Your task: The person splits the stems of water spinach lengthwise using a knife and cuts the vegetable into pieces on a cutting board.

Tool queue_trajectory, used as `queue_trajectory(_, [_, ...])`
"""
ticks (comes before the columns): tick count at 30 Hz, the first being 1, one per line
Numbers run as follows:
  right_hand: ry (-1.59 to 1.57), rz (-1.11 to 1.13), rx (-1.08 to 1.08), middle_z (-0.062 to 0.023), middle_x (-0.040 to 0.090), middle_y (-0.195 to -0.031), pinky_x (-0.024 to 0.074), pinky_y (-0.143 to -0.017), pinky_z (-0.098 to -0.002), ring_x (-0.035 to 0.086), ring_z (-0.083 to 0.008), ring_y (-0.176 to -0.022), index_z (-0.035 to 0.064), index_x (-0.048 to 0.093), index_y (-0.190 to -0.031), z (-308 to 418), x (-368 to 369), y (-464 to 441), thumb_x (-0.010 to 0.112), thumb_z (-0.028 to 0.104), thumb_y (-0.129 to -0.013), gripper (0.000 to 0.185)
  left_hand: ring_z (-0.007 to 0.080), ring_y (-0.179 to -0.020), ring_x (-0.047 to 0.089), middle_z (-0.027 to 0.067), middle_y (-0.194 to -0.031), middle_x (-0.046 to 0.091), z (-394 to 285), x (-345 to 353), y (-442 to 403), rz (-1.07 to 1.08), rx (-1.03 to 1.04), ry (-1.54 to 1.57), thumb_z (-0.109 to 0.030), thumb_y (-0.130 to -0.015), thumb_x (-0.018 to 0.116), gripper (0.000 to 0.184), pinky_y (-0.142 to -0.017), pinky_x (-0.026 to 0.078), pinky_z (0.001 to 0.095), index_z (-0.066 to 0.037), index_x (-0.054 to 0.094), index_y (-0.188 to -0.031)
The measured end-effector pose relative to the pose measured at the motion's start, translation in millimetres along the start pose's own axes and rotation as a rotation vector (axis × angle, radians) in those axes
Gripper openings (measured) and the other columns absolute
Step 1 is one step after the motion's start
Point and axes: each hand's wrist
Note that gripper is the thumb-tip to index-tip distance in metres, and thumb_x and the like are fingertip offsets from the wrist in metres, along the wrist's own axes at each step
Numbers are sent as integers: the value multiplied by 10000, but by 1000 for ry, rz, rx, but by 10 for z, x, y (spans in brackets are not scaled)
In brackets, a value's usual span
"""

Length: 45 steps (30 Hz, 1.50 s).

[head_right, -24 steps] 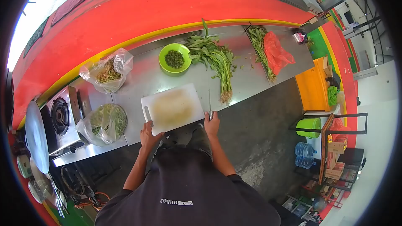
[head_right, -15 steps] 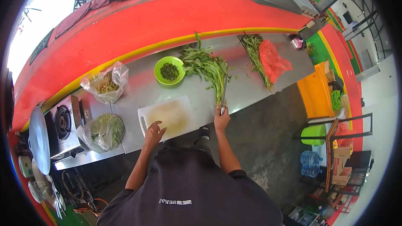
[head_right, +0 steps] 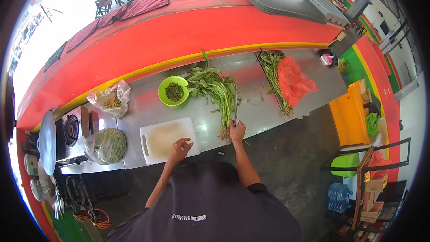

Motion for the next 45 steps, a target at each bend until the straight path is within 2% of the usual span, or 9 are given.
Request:
queue_trajectory(6, [-251,176,-45,31,529,-584,364,-487,-276,452,-51,-523,-3,688,-863,43,-483,-346,757,226,-891,241,167,-655,639,91,-753,684,-162,434,-217,9,-13,55,-186,-904,744,253,-620,520,313,-11,702,-1081])
queue_trajectory(13, [-443,265,-22,58,490,-590,322,-479,-265,410,-35,-529,0,693,-888,362,-1174,-561,753,245,-906,253,110,-751,652,62,-848,699,-707,975,-682,18,-69,177,-182,-954,694,272,-671,522,272,1,685,-1155])
queue_trajectory(17, [-519,364,-20,70,482,-596,311,-475,-258,402,-31,-527,5,692,-923,431,-1427,-413,741,246,-920,246,147,-841,682,99,-1005,719,-1034,1281,-855,96,-122,500,-249,-1047,572,365,-774,538,287,46,616,-1257])
queue_trajectory(20, [-495,404,-35,75,476,-601,312,-485,-250,402,-23,-537,6,692,-938,375,-1535,-262,749,232,-916,234,241,-1136,644,183,-1317,630,-1248,1422,-963,197,-246,792,-424,-1092,404,577,-972,501,350,39,445,-1432])
queue_trajectory(24, [-479,482,-81,59,506,-627,343,-519,-242,425,-26,-567,11,685,-937,241,-1687,-158,771,227,-899,235,307,-1245,593,168,-1395,577,-1368,1535,-1174,180,-273,1061,-400,-1090,422,576,-1045,458,411,3,356,-1497])
queue_trajectory(32, [-449,502,-68,23,488,-628,355,-537,-283,414,-68,-583,10,678,-905,14,-1965,-70,772,284,-890,289,249,-1132,646,109,-1345,620,-1465,1399,-1537,134,-116,1142,-260,-1084,480,348,-968,490,373,-79,496,-1381])
queue_trajectory(35, [-392,460,-28,22,494,-633,358,-540,-285,417,-69,-588,10,677,-899,-63,-2054,-20,770,292,-893,296,260,-1191,611,108,-1376,591,-1408,1308,-1571,139,-90,1103,-281,-1075,500,355,-1000,465,379,-73,512,-1363])
queue_trajectory(36, [-392,452,-26,22,494,-633,358,-540,-285,417,-69,-588,10,677,-899,-103,-2053,-4,770,292,-893,296,229,-1102,659,102,-1300,643,-1489,1293,-1547,97,-112,1119,-254,-1075,505,273,-951,493,354,-105,529,-1303])
queue_trajectory(45, [-353,413,-28,37,494,-626,356,-535,-275,419,-61,-578,15,693,-892,-131,-2024,173,777,292,-892,290,192,-1052,661,76,-1210,672,-1424,966,-1631,0,-78,1144,-228,-1061,537,281,-903,505,354,-135,509,-1325])
Point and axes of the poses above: each hand's wrist, its own y-axis away from the middle knuckle, its own x-axis out of the palm, z = x × y
